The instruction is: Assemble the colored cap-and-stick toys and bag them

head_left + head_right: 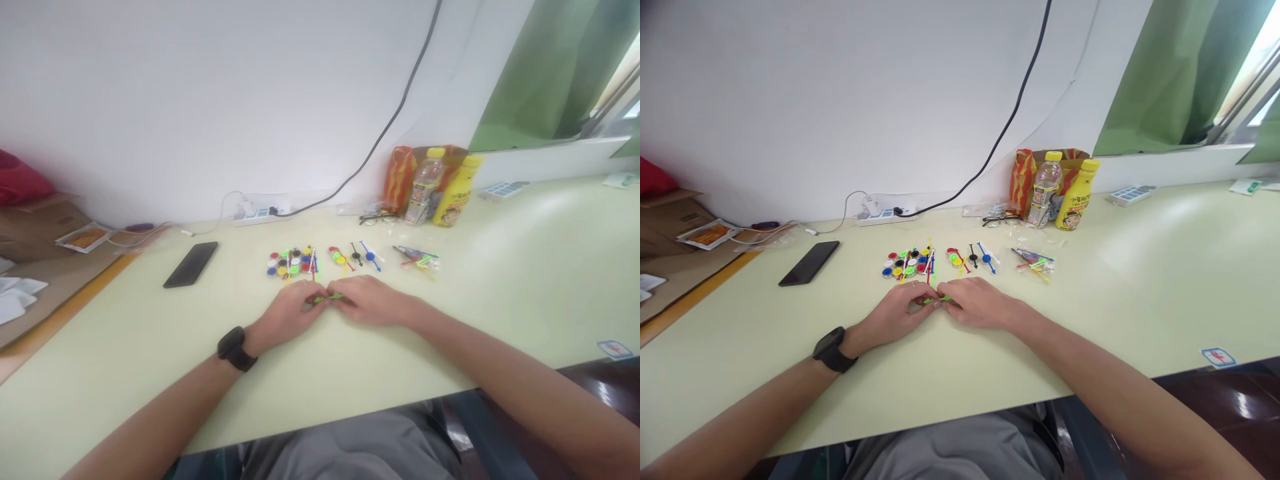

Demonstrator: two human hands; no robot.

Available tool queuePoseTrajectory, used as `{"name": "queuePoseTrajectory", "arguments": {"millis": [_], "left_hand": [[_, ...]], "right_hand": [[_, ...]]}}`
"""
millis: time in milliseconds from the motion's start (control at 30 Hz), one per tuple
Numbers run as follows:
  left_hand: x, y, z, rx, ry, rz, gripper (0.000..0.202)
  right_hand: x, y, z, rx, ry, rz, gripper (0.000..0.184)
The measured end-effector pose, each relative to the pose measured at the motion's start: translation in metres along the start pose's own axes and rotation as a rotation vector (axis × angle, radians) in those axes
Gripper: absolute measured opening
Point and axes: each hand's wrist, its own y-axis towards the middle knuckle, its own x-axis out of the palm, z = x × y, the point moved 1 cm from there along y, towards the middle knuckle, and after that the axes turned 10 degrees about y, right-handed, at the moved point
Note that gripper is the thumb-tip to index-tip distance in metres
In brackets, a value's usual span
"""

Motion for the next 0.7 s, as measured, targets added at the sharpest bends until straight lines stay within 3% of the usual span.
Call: {"name": "queuePoseTrajectory", "arguments": {"millis": [367, 700], "left_hand": [[-0.0001, 0.0001, 0.0002, -0.01, -0.008, 0.006, 0.021], [-0.0024, 0.0004, 0.0028, -0.052, 0.023, 0.007, 0.031]], "right_hand": [[-0.0009, -0.001, -0.0022, 0.011, 0.001, 0.006, 0.007], [0.0, 0.0018, -0.0019, 0.072, -0.078, 0.063, 0.021]]}}
